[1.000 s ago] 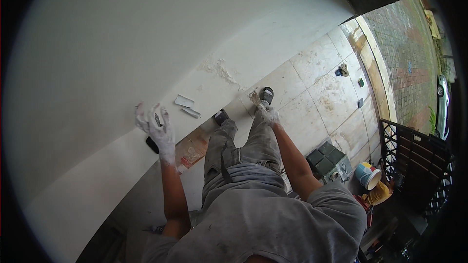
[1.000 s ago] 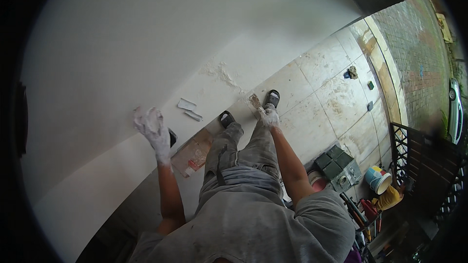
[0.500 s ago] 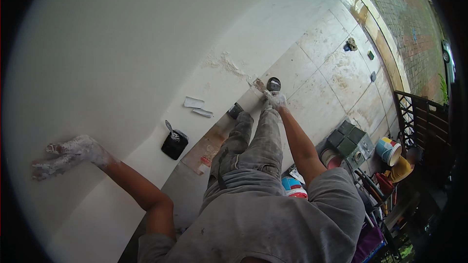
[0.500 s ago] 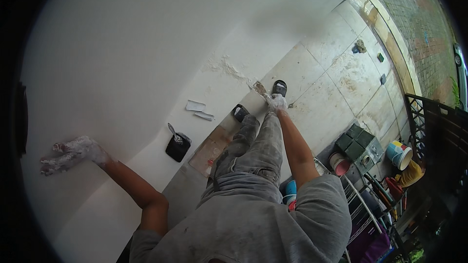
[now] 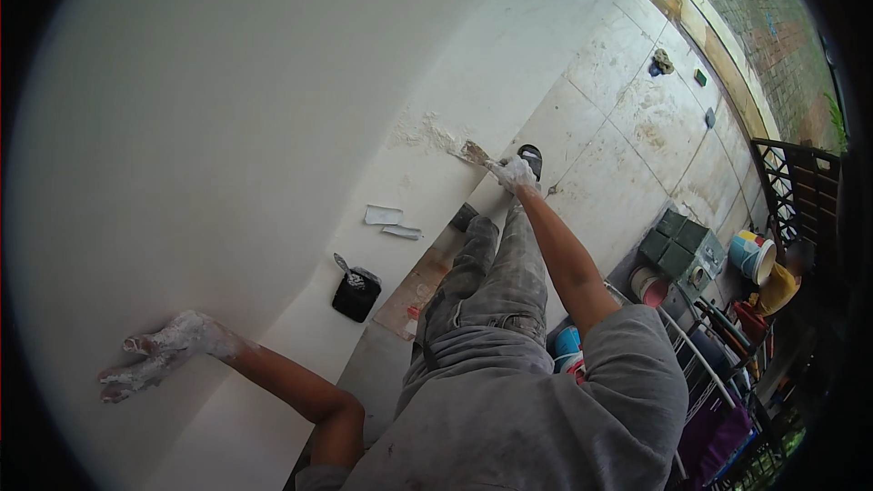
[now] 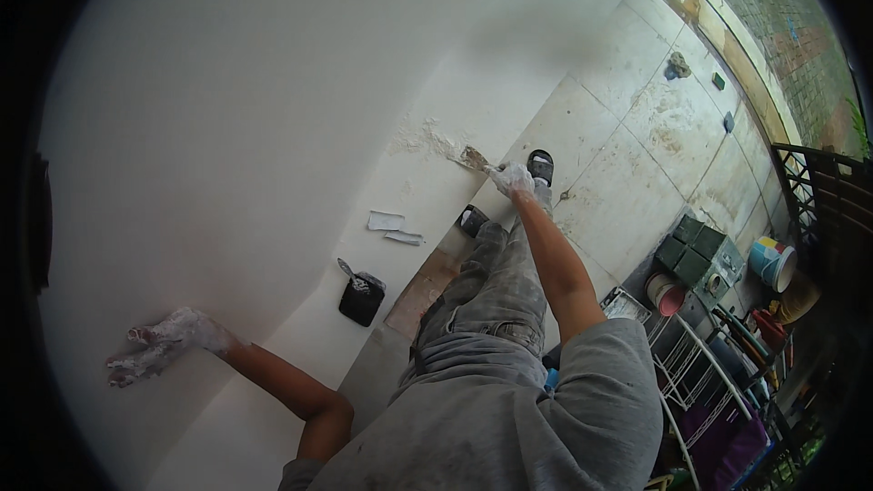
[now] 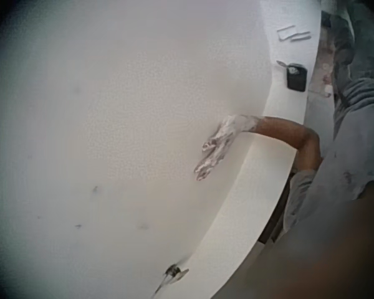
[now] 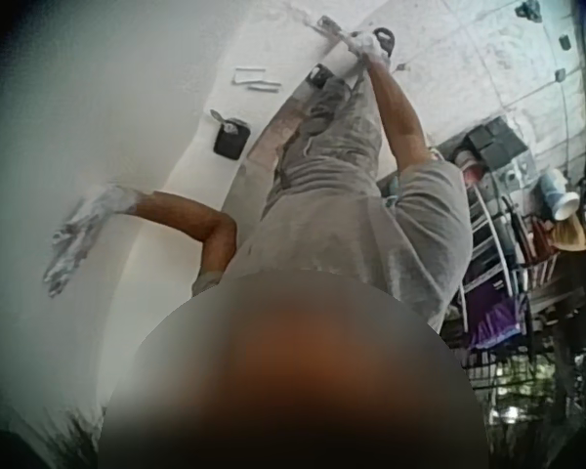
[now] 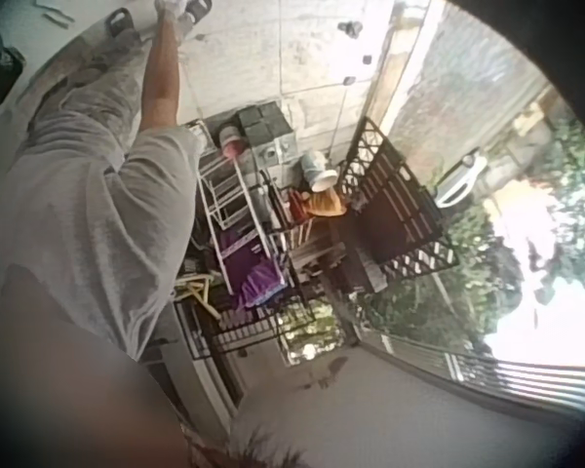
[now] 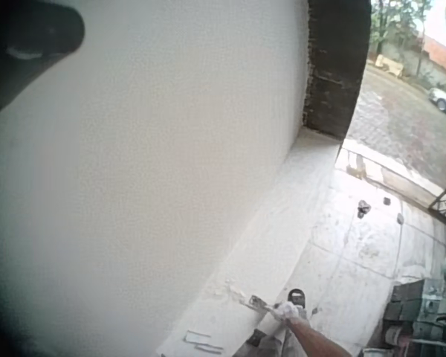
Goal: The person applies putty to a wall surface with a putty knife to smooth it.
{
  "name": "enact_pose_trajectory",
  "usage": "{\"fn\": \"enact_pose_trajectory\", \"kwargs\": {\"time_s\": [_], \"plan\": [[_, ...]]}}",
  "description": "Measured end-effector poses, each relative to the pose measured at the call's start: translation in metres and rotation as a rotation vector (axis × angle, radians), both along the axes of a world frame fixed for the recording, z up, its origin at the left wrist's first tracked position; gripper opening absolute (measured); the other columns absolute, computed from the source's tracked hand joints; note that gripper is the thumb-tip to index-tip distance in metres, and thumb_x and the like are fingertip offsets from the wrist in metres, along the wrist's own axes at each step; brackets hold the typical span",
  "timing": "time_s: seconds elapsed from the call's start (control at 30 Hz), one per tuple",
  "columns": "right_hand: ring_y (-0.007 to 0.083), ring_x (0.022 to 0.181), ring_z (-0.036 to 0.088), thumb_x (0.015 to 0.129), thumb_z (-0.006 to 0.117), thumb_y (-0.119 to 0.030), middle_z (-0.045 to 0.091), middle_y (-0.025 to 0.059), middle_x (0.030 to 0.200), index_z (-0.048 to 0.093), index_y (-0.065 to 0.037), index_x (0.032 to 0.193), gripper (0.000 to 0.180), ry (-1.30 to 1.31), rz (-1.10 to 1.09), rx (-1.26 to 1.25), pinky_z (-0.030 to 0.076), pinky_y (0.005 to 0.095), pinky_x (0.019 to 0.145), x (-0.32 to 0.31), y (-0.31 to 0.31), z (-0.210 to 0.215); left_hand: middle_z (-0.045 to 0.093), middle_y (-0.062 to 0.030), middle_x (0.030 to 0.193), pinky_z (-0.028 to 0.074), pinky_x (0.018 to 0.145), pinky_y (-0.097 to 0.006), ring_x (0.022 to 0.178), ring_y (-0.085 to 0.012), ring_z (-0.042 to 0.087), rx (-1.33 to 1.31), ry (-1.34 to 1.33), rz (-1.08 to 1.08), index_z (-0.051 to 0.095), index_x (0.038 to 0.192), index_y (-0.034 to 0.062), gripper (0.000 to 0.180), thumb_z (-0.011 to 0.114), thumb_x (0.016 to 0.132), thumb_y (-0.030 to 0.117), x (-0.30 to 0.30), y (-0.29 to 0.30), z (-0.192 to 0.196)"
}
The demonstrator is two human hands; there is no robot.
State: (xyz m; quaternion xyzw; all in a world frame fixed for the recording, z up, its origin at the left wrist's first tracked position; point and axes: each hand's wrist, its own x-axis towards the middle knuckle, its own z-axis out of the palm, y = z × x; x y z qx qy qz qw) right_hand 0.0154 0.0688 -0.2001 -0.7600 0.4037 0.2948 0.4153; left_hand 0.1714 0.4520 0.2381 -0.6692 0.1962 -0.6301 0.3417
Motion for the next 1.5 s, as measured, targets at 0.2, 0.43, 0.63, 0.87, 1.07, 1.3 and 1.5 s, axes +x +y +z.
{"fn": "enact_pose_trajectory", "kwargs": {"time_s": [0.2,0.43,0.63,0.87,1.07,1.3,1.5], "plan": [[0.0274,0.084,0.066,0.075,0.059,-0.056,0.069,0.0109,0.08,0.07,-0.012,0.095,0.05,-0.044,0.037,-0.112,0.049,0.0382,0.077,0.025,0.016,-0.029,0.022,-0.0252,0.144,0.024,0.1,-0.065,0.131,-0.0512,0.021,-0.053,-0.028,0.068,0.012,0.145,0.0204,0.048,0.025,0.098,0.022,0.002,-0.003,-0.003],[0.0293,0.088,0.065,0.075,0.06,-0.053,0.069,0.0126,0.086,0.069,-0.01,0.1,0.05,-0.035,-0.024,-0.051,0.048,0.039,0.08,0.061,0.043,-0.032,0.025,-0.0237,0.144,0.028,0.098,-0.063,0.131,-0.0478,0.025,-0.207,-0.002,0.068,0.015,0.145,0.0172,0.047,0.026,0.099,0.021,-0.003,-0.007,-0.007],[0.0339,0.107,0.057,0.076,0.062,-0.051,0.063,0.0155,0.11,0.065,-0.011,0.107,0.051,-0.003,-0.093,0.056,0.043,0.0439,0.092,0.083,0.058,-0.036,0.028,-0.022,0.143,0.032,0.095,-0.064,0.128,-0.0481,0.03,-0.183,-0.031,0.05,0.015,0.144,0.0208,0.047,0.027,0.099,0.019,0.0,-0.012,-0.008],[0.0309,0.095,0.063,0.076,0.06,-0.053,0.067,0.0156,0.096,0.069,-0.009,0.098,0.05,-0.071,-0.096,0.0,0.048,0.0413,0.084,0.106,0.078,-0.037,0.032,-0.0203,0.142,0.034,0.096,-0.061,0.129,-0.0458,0.03,-0.273,-0.016,-0.026,0.019,0.143,0.0255,0.045,0.03,0.099,0.019,0.001,-0.012,-0.01],[0.0293,0.087,0.064,0.076,0.06,-0.053,0.067,0.0158,0.086,0.07,-0.006,0.091,0.05,-0.107,-0.17,0.058,0.047,0.0398,0.08,0.11,0.085,-0.052,0.031,-0.0174,0.143,0.027,0.102,-0.06,0.13,-0.0426,0.031,-0.16,-0.012,-0.024,0.024,0.142,0.0262,0.043,0.03,0.099,0.02,0.002,-0.007,-0.003],[0.0241,0.071,0.064,0.076,0.062,-0.054,0.065,0.0131,0.07,0.07,-0.004,0.087,0.052,-0.251,-0.177,0.088,0.048,0.0367,0.071,0.099,0.084,-0.064,0.026,-0.0216,0.144,0.03,0.097,-0.062,0.133,-0.0438,0.024,-0.202,0.009,-0.035,0.033,0.138,0.018,0.04,0.03,0.099,0.025,0.0,0.001,-0.003],[0.0334,0.089,0.063,0.077,0.059,-0.054,0.067,0.019,0.091,0.069,-0.007,0.097,0.053,-0.236,-0.134,0.159,0.048,0.0407,0.081,0.097,0.077,-0.052,0.025,-0.0216,0.144,0.028,0.1,-0.062,0.131,-0.0451,0.026,-0.034,-0.075,0.095,0.018,0.143,0.022,0.045,0.023,0.099,0.021,0.0,0.0,0.0]]}}
